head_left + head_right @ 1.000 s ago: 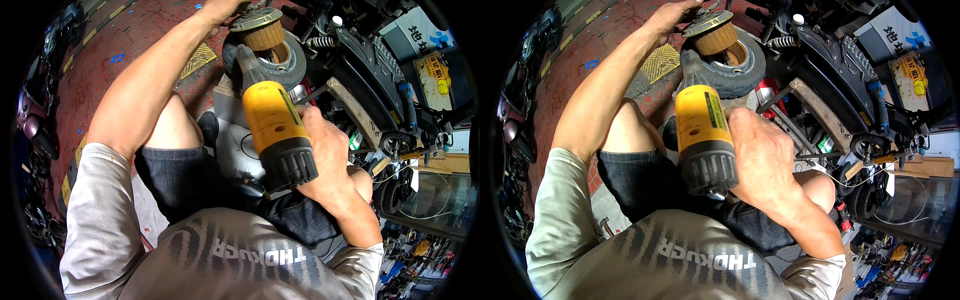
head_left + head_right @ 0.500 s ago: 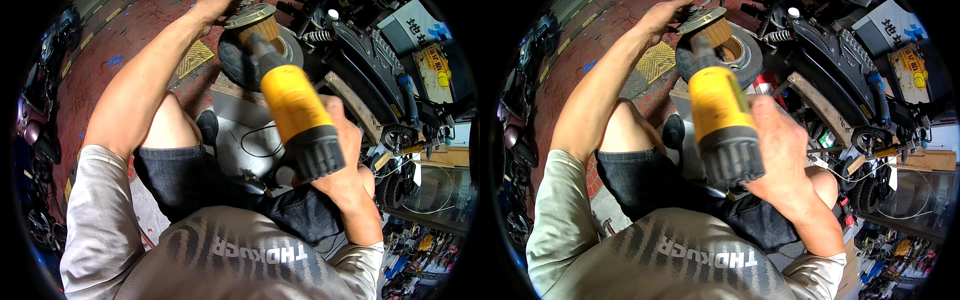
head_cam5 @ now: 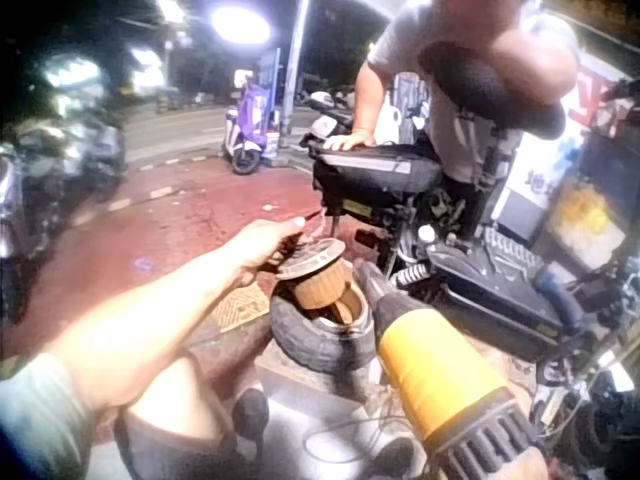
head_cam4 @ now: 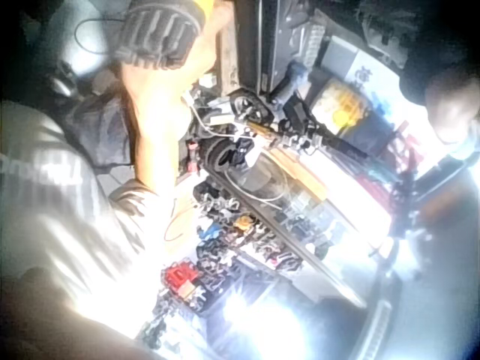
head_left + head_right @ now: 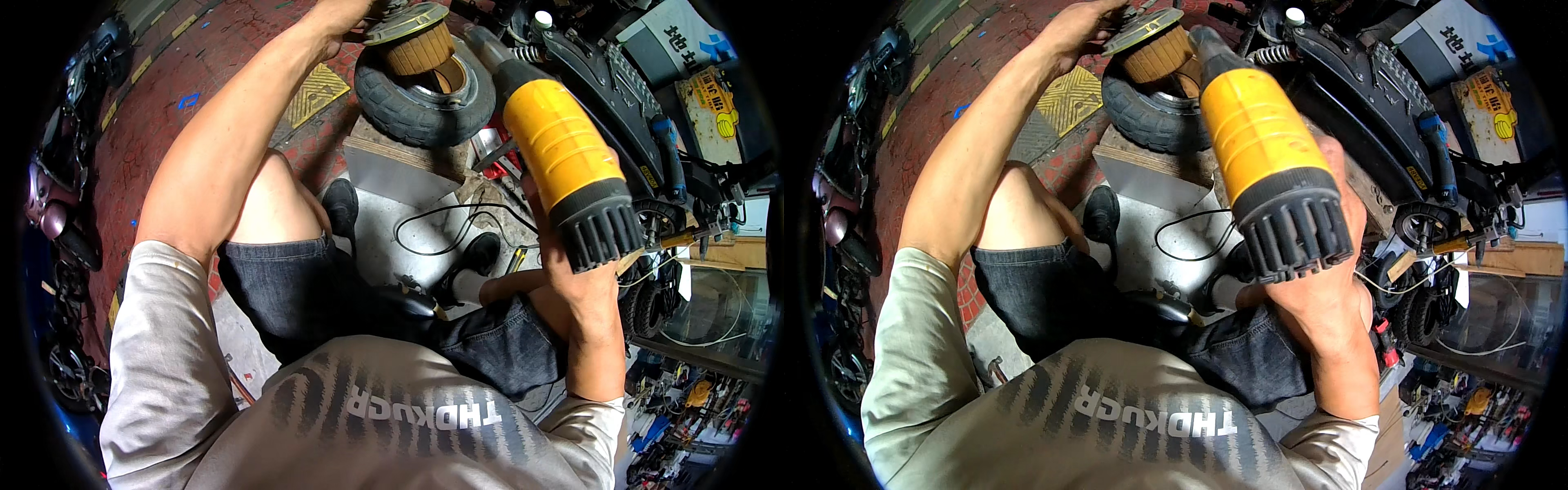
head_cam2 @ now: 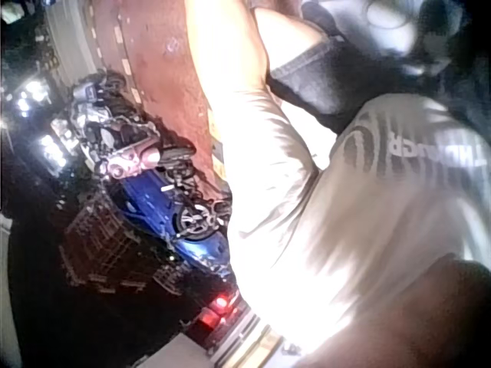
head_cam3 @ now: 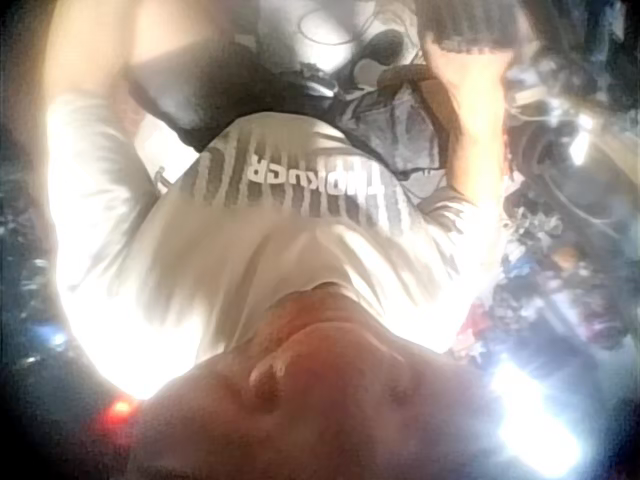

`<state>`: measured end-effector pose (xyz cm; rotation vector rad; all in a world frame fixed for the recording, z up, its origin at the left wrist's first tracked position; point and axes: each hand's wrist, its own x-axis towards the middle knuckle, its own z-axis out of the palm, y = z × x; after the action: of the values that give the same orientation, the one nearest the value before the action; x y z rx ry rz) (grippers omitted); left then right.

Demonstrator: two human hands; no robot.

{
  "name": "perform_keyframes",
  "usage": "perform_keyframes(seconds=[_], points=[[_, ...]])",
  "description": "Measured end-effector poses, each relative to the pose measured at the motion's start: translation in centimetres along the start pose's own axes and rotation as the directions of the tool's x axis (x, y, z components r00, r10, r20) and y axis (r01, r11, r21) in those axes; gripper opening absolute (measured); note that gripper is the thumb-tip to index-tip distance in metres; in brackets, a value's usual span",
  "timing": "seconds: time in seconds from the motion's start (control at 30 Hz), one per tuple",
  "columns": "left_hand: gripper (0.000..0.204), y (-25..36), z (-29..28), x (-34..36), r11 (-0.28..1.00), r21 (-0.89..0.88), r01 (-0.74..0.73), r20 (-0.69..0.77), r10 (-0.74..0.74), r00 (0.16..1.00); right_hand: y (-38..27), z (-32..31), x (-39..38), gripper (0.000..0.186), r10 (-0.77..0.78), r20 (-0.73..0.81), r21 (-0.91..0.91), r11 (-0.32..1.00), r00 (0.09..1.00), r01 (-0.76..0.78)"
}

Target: The person heats a motor assembly with a heat gun, then removes the motor from the wheel rim by hand and applies heat to the inside of the rim.

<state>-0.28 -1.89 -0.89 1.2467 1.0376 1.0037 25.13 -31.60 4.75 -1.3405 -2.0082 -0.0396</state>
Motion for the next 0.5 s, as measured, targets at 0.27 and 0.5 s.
perform_keyframes(seconds=[0.27,0.5], points=[[0.039,0.3,0.0,-0.3,0.998,-0.006,0.062,0.048,-0.062,0.997,-0.7,0.1,-1.7,0.042,0.164,0.24,0.075,0.98,0.957,-0.187],[0.043,0.4,-0.1,-0.4,0.993,0.071,0.09,-0.006,-0.09,0.996,0.5,-0.7,-2.1,0.029,0.193,0.115,0.007,0.981,0.975,-0.195]])
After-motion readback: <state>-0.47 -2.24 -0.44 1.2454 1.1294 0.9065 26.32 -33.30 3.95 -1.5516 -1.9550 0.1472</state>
